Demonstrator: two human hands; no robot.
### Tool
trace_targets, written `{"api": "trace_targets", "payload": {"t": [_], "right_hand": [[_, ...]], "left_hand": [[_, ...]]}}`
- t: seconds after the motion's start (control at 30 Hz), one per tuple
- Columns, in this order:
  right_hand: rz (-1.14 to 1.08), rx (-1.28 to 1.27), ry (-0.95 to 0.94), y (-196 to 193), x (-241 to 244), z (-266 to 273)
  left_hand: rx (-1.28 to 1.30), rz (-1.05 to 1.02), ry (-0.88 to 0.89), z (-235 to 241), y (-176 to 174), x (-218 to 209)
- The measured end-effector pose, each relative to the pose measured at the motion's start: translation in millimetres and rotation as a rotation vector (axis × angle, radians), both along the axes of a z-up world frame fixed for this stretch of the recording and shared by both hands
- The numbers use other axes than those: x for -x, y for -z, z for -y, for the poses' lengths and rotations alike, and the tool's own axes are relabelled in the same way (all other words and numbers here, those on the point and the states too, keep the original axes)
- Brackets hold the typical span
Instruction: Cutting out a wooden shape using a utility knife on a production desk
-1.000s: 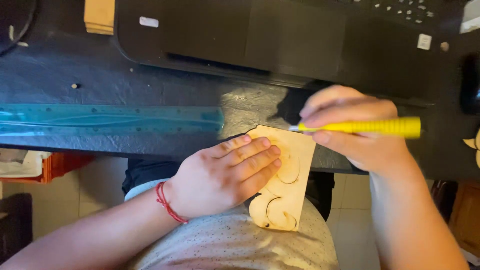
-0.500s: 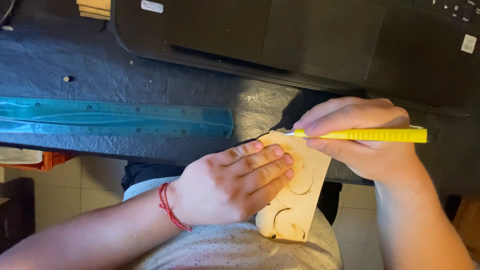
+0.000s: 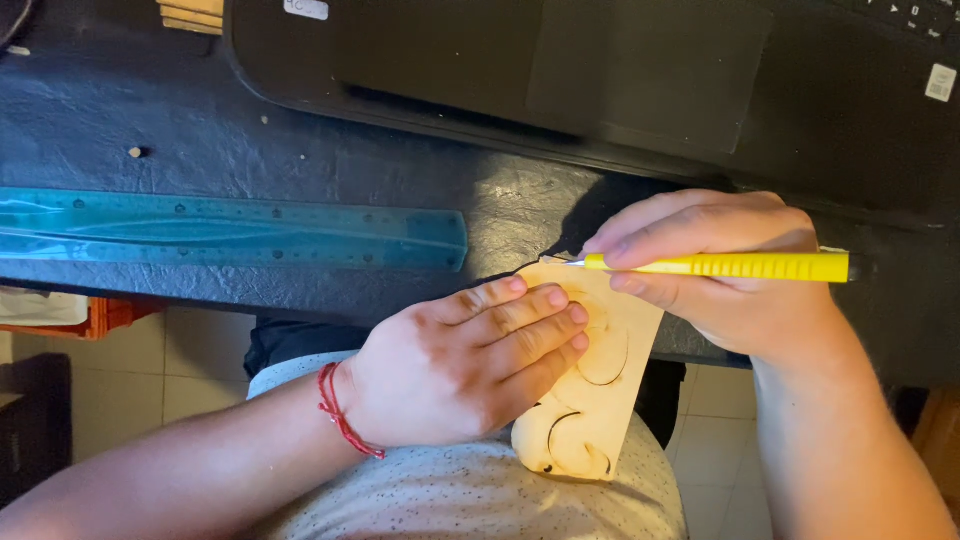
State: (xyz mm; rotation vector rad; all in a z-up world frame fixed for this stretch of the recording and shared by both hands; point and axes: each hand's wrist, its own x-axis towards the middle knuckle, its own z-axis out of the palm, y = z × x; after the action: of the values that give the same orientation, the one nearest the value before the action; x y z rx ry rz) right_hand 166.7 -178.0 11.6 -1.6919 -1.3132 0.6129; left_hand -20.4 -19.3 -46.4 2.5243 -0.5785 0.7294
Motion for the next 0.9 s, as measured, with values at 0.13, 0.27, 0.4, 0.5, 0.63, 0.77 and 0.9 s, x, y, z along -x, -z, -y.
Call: {"api": "trace_targets", "payload": {"t": [0.13,0.27,0.4,0.5,0.63,0.77,0.9], "right_hand": [[0.008,-0.004,-0.001,1.2,-1.2,0.8],[0.016,0.003,0.0,2.2,-0.7,1.4],[0.003,0.011,-0.005,-0.3,-0.2,0.5],[0.036,0.059,-0.02,-4.2,-1.2,1.6],[0.059,0.088,-0.036,-3.3,-0.6,3.7],[0.092,0.075,-0.033,-0.5,-1.1,5.7],[0.103,0.065,-0.025,0.7,2.3,8.1]], "left_hand": [[0.0,-0.016,0.008,-0.1,-0.6,0.0],[-0.01,-0.035,0.021,0.1,0.8,0.4],[0.0,-0.003,-0.003,0.4,0.1,0.0],[-0.001,-0.002,0.0,0.2,-0.1,-0.3],[0.0,-0.01,0.006,0.6,0.7,0.2],[-0.001,-0.012,0.0,1.1,0.5,-0.8],[-0.009,-0.009,-0.003,1.8,1.0,-0.4]]}}
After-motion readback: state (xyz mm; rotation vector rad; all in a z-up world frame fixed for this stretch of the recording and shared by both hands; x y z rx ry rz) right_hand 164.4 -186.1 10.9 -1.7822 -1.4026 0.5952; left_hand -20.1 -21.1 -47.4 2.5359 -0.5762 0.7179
